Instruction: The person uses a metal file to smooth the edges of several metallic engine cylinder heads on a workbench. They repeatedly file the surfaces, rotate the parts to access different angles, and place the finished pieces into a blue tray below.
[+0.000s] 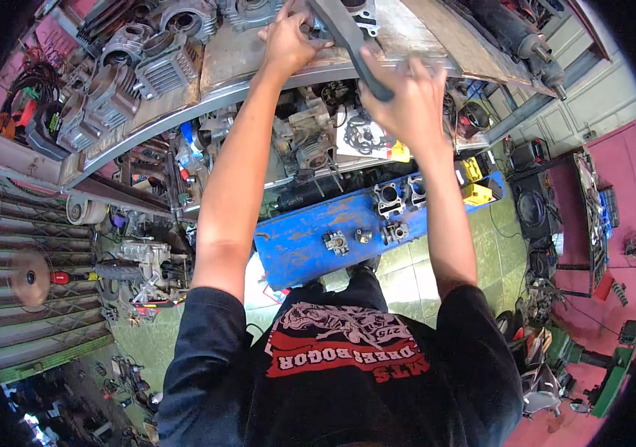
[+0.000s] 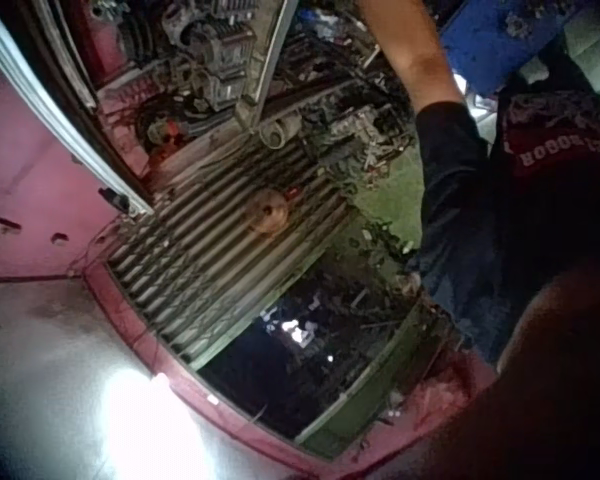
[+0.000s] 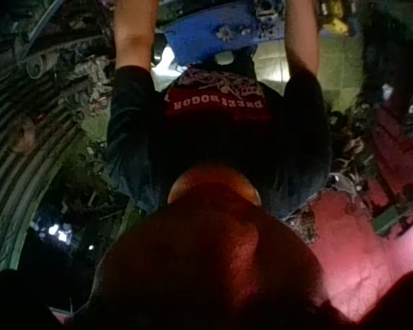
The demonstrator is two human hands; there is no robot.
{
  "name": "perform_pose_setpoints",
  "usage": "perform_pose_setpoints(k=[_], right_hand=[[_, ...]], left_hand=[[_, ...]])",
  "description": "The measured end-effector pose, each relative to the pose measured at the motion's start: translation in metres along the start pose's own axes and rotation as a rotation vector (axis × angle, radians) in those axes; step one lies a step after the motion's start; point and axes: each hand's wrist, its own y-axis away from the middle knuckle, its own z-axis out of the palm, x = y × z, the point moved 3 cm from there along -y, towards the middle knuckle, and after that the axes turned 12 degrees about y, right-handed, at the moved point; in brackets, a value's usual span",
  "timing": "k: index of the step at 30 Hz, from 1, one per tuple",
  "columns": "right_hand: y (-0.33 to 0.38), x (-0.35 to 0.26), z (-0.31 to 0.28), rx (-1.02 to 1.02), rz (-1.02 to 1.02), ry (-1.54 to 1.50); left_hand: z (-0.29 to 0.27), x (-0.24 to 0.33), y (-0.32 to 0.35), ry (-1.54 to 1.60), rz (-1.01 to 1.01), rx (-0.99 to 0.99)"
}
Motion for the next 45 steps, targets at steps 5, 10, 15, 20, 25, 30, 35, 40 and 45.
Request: perform_pose_setpoints(k=[5, 10, 15, 20, 25, 30, 35, 40, 45], right_hand=[[0.016, 0.006, 0.004, 0.004, 0.052, 0.022], [0.008, -0.011, 0.006, 0.027, 0.073, -0.026], [0.038, -0.007, 0.006, 0.060, 0.086, -0.070], [0.009, -0.012, 0.005, 0.044, 0.098, 0.007], [0.037, -0.013, -0.014, -0.027, 0.117, -0.047], [0.002, -0.008, -0.006, -0.002, 0.086, 0.033], [0.011, -0.005, -0.010, 0.006, 0.079, -0.004], [0.028, 0.011, -0.009, 0.016, 0.120, -0.007], [0.032, -0.001, 0.005, 0.195, 0.175, -0.113]], left_hand=[[0.003, 0.021, 0.005, -0.096, -0.041, -0.013], [0.001, -0.003, 0.001, -0.294, 0.173, 0.118], [0.006, 0.013, 0.008, -0.199, 0.230, 0.168], [0.008, 0.011, 0.008, -0.198, 0.215, 0.134], [0.006, 0.002, 0.008, -0.193, 0.230, 0.181], [0.012, -0.001, 0.005, -0.199, 0.240, 0.165], [0.007, 0.007, 0.011, -0.212, 0.239, 0.179], [0.010, 0.006, 0.006, -0.210, 0.245, 0.171], [0.009, 0.001, 0.006, -0.212, 0.241, 0.158]])
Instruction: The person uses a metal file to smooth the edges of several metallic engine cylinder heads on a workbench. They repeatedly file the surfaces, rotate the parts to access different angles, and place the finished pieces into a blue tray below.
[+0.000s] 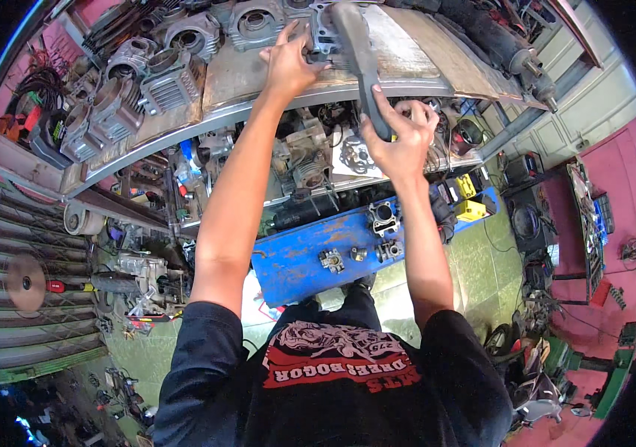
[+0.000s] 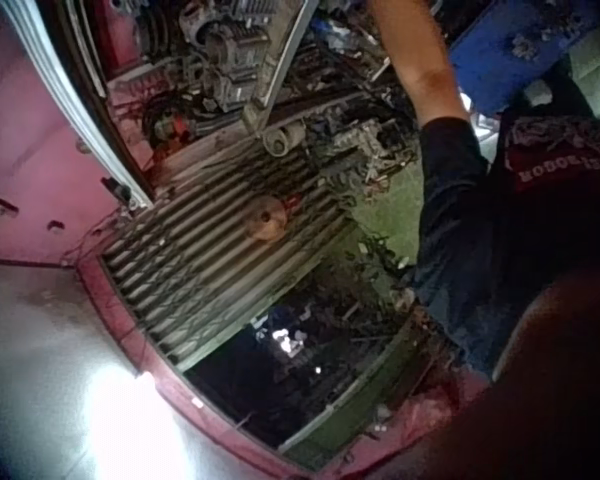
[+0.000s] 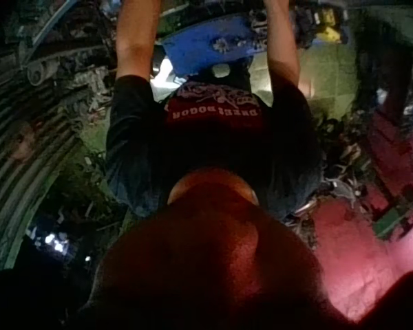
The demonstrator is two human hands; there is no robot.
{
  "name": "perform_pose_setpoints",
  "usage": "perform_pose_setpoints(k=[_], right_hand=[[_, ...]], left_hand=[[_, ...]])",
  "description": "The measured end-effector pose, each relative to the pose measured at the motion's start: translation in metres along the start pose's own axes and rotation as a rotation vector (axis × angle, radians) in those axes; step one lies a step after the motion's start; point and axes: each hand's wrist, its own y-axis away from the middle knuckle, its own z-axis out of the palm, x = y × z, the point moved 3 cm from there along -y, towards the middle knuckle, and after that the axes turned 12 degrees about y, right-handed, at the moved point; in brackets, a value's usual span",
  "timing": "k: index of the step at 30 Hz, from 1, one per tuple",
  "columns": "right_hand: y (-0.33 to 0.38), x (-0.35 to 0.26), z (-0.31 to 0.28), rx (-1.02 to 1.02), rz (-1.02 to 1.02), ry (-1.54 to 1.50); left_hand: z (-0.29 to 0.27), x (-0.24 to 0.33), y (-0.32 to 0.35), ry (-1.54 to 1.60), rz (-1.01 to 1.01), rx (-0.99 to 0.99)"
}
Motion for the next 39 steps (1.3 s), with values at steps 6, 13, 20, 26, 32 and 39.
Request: perform_pose_setpoints(k=[6, 13, 20, 26, 32, 39], right_hand=[[0.032, -0.019, 0.018, 0.029, 0.175, -0.088], [-0.021, 0.005, 0.033, 0.143, 0.472, -0.186], [0.016, -0.019, 0.014, 0.012, 0.339, -0.123], [-0.040, -0.018, 0.025, -0.021, 0.192, 0.047], [-0.033, 0.003, 0.013, 0.015, 0.100, 0.096], [-0.084, 0.091, 0.063, -0.375, 0.143, 0.281]], left_hand=[[-0.004, 0.010, 0.002, -0.003, -0.024, -0.014], [-0.001, 0.015, 0.001, 0.014, 0.023, 0.025], [-0.003, 0.006, 0.001, 0.028, -0.009, 0.034], [-0.001, 0.010, -0.001, 0.026, -0.025, 0.014], [-0.001, 0.005, 0.001, 0.023, -0.035, 0.018], [0.000, 0.005, 0.001, 0.041, -0.053, -0.007]])
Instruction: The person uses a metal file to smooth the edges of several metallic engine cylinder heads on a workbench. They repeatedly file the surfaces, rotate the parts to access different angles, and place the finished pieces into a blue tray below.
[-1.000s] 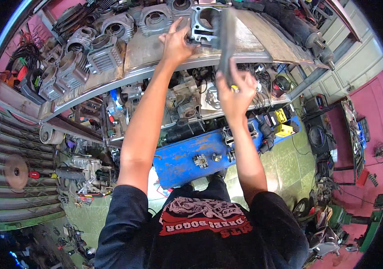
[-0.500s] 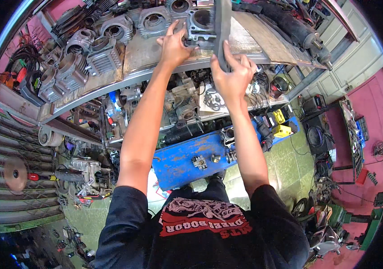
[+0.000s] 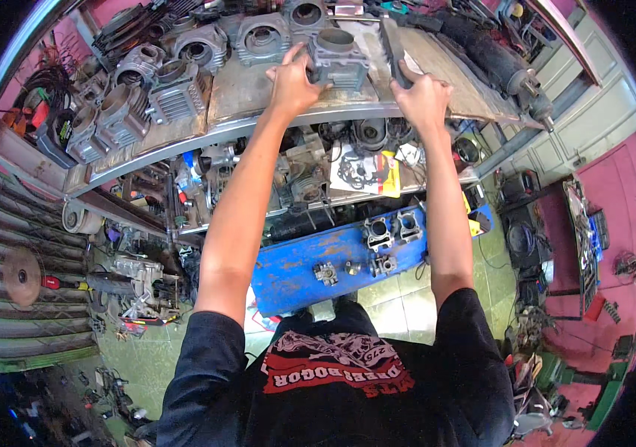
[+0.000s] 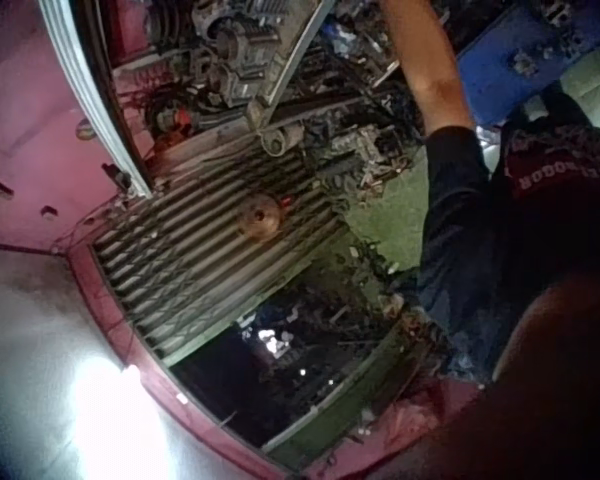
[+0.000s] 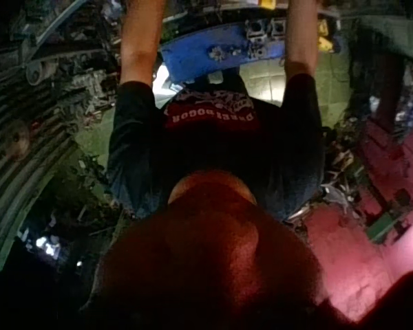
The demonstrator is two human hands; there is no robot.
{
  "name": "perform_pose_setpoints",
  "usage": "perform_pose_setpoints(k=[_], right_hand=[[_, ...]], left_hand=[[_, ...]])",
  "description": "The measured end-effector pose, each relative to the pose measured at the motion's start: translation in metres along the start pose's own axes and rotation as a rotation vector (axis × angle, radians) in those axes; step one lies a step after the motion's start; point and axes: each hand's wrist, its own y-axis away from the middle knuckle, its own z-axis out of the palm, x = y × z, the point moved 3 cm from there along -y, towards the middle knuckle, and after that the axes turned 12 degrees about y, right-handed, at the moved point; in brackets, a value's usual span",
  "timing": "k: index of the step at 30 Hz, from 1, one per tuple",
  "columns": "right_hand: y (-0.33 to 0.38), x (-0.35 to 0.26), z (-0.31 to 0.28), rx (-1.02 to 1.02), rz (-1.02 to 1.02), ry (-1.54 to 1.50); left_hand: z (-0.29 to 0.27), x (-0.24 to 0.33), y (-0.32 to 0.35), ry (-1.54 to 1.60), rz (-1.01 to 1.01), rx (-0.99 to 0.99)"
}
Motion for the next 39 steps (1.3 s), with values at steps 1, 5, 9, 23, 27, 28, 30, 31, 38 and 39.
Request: perform_pose_setpoints(k=[1, 5, 9, 23, 27, 28, 30, 31, 38, 39], right_hand=[[-0.008, 0.006, 0.011, -0.075, 0.000, 0.027], [-0.032, 0.018, 0.036, -0.215, -0.023, 0.050], [-0.048, 0.017, 0.035, -0.288, -0.070, 0.052], [-0.043, 0.052, 0.037, -0.216, -0.091, -0.022], [-0.032, 0.017, 0.014, 0.093, -0.279, 0.049], [-0.026, 0.006, 0.013, 0.127, -0.328, -0.057], [-0.019, -0.016, 0.013, 0.064, -0.403, -0.140], [-0.017, -0.026, 0.014, 0.034, -0.442, -0.181], [-0.032, -0.045, 0.034, -0.038, -0.391, -0.126], [-0.035, -0.047, 0.035, -0.067, -0.386, -0.122]], left_hand=[[0.001, 0.001, -0.001, 0.000, -0.001, 0.003], [0.003, -0.002, -0.003, 0.006, -0.048, -0.019], [0.001, -0.008, -0.002, -0.023, -0.096, -0.042], [-0.004, 0.032, 0.015, -0.197, -0.266, 0.130], [0.001, 0.035, 0.018, -0.331, -0.064, 0.081], [0.003, 0.039, 0.018, -0.332, -0.067, 0.091], [0.002, 0.044, 0.016, -0.340, -0.084, 0.058], [0.002, 0.045, 0.015, -0.345, -0.092, 0.043], [-0.001, 0.046, 0.000, -0.370, -0.144, -0.038], [-0.002, 0.045, -0.002, -0.383, -0.130, -0.028]])
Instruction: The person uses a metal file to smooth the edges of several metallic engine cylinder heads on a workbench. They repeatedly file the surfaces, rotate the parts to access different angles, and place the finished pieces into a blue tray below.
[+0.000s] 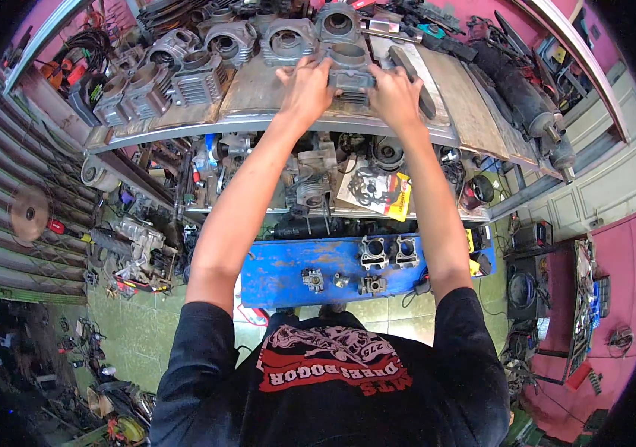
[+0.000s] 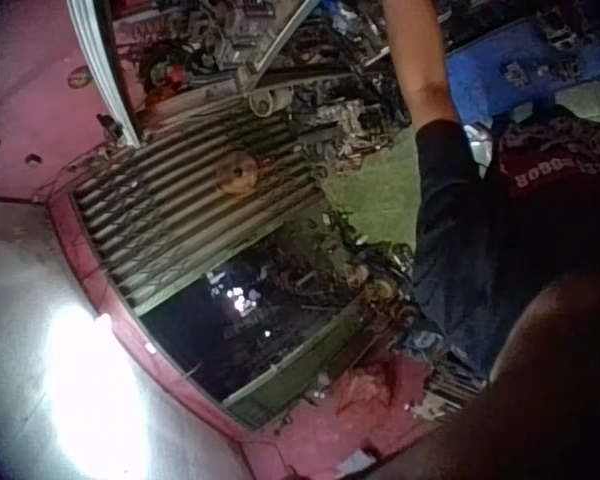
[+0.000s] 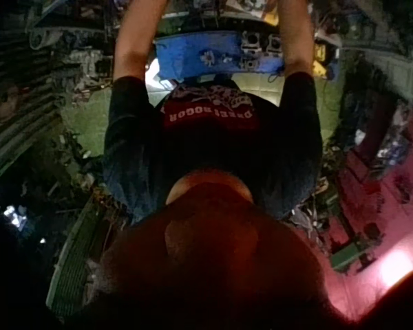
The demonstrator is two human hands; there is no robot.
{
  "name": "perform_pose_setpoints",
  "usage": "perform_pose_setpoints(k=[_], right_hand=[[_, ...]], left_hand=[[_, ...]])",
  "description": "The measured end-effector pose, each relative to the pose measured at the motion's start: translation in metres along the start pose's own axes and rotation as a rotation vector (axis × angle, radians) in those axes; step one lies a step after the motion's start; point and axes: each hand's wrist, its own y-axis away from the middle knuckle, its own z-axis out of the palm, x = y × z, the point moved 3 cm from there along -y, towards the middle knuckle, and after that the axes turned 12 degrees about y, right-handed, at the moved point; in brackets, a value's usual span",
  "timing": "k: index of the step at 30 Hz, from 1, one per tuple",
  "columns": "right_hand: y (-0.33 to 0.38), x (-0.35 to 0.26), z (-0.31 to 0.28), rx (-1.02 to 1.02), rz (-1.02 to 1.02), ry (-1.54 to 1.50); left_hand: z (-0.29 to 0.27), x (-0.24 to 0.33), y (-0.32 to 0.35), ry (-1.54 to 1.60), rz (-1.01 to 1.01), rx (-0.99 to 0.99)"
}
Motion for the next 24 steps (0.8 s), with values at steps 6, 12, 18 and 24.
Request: perform_pose_setpoints(k=[6, 12, 18, 24], right_hand=[[0.002, -0.014, 0.003, 0.118, 0.089, -0.010], [0.003, -0.048, -0.008, 0.200, 0.061, -0.014], [-0.012, -0.105, -0.013, 0.144, 0.084, -0.081], [-0.027, -0.154, -0.003, 0.072, 0.057, -0.074]], left_hand=[[-0.005, -0.007, -0.002, -0.125, 0.093, 0.013], [-0.040, -0.024, 0.006, -0.154, 0.124, 0.033], [-0.087, -0.059, 0.021, -0.191, 0.123, 0.088], [-0.115, -0.096, 0.036, -0.223, 0.091, 0.079]])
